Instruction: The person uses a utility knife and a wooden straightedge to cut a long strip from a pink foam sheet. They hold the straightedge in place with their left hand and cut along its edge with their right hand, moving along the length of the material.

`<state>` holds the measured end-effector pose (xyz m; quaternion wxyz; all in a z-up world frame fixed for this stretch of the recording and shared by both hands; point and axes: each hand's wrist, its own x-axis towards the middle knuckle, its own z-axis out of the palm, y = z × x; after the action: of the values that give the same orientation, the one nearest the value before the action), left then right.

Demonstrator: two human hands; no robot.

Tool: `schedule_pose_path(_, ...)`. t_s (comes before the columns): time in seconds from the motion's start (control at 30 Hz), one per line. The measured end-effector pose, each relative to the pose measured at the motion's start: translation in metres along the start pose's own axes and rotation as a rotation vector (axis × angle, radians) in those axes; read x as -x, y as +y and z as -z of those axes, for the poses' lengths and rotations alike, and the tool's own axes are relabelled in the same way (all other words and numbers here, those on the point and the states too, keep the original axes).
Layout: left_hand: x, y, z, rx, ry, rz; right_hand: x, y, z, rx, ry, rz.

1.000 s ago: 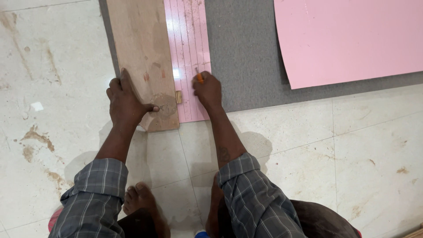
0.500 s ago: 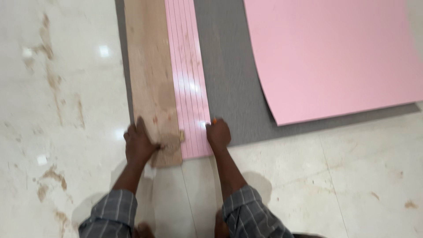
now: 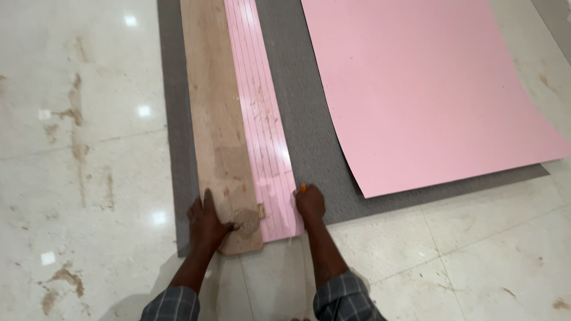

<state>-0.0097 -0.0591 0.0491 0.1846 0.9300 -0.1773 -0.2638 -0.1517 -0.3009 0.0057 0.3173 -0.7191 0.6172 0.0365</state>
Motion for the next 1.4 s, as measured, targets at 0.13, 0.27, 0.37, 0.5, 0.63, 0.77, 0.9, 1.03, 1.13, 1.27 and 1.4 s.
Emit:
schedule_pose_path(0.13,0.001,0.024,-0.021,0.028,-0.019,0.007,-0.020,0.020,0.017,-0.017,0.050,0.069)
schedule_pose_path(0.27,0.004,0.029,-0.017,0.015,-0.029,0.012,-0.012,0.018,0.011,0.021,0.215,0.200)
schedule_pose_path(0.37,0.006,0.026,-0.016,0.038,0.011,0.000,-0.001,0.012,0.006,0.098,0.337,0.271)
schedule_pose_path(0.5,0.009,0.025,-0.017,0.052,0.028,-0.014,0.007,0.005,0.004,-0.062,0.188,0.272)
schedule_pose_path(0.63,0.016,0.025,-0.017,0.071,0.035,-0.046,0.007,0.010,0.000,-0.463,-0.358,0.139)
schedule_pose_path(0.77,0.023,0.024,-0.016,0.100,0.065,-0.078,-0.016,-0.004,0.006,-0.229,-0.487,0.227)
schedule_pose_path(0.9,0.025,0.028,-0.014,0.148,0.068,-0.067,-0.053,-0.045,0.047,0.497,-0.398,0.606)
schedule_pose_path(1.03,0.025,0.039,-0.005,0.091,0.006,-0.004,-0.050,-0.063,0.101,0.532,-0.470,0.651)
schedule_pose_path(1.13,0.028,0.045,0.000,0.044,-0.026,0.013,-0.027,-0.048,0.110,0.335,-0.460,0.660)
schedule_pose_path(1.27,0.030,0.046,0.001,0.036,-0.056,0.029,0.004,-0.008,0.080,0.072,-0.424,0.661)
schedule_pose_path(1.4,0.025,0.049,-0.002,-0.008,-0.047,0.034,0.028,0.031,0.042,-0.061,-0.424,0.669)
